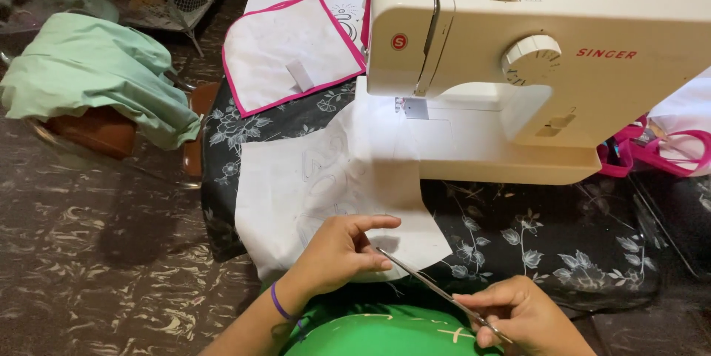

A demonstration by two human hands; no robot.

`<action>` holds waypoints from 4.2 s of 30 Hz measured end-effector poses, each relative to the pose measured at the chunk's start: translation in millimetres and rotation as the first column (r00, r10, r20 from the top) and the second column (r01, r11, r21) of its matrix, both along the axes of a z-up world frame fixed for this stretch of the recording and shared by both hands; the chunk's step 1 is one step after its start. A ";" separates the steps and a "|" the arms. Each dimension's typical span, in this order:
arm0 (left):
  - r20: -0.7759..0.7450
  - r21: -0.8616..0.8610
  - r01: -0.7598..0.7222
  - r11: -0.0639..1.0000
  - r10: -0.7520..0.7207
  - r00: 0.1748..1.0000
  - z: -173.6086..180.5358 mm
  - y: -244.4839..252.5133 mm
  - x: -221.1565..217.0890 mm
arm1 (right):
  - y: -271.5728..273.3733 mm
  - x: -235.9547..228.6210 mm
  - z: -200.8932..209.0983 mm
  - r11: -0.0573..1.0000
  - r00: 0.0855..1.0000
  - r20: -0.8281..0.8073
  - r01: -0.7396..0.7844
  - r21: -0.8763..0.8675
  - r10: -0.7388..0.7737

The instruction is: The person threads a sewing machine, places a white fabric under the needle, and sews along a marked line. They then cut the thread with scissors and continue sewing another section of the fabric.

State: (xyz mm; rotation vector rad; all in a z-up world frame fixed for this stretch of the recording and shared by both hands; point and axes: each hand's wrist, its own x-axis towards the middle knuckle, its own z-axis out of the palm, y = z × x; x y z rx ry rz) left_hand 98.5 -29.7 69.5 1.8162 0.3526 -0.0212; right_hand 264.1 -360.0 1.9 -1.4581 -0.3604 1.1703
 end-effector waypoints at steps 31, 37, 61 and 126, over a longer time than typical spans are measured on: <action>0.189 0.531 0.305 0.790 -0.461 0.867 91.6 54.3 20.1 | 202.6 2.0 150.8 0.803 0.194 0.981 -0.583 0.125 -0.013; 0.266 0.517 0.188 0.835 -0.365 0.892 101.7 100.2 27.3 | 228.6 9.9 144.8 0.883 0.233 0.972 -0.457 0.109 0.001; 0.488 0.429 -0.197 0.882 -0.042 0.872 41.7 151.4 169.9 | 279.5 73.2 91.1 0.854 -0.322 0.903 0.345 0.391 -0.283; 0.622 0.521 -0.365 0.771 -0.051 0.781 12.7 132.1 189.8 | 293.8 78.6 83.4 0.846 -0.584 0.804 0.369 0.385 -0.111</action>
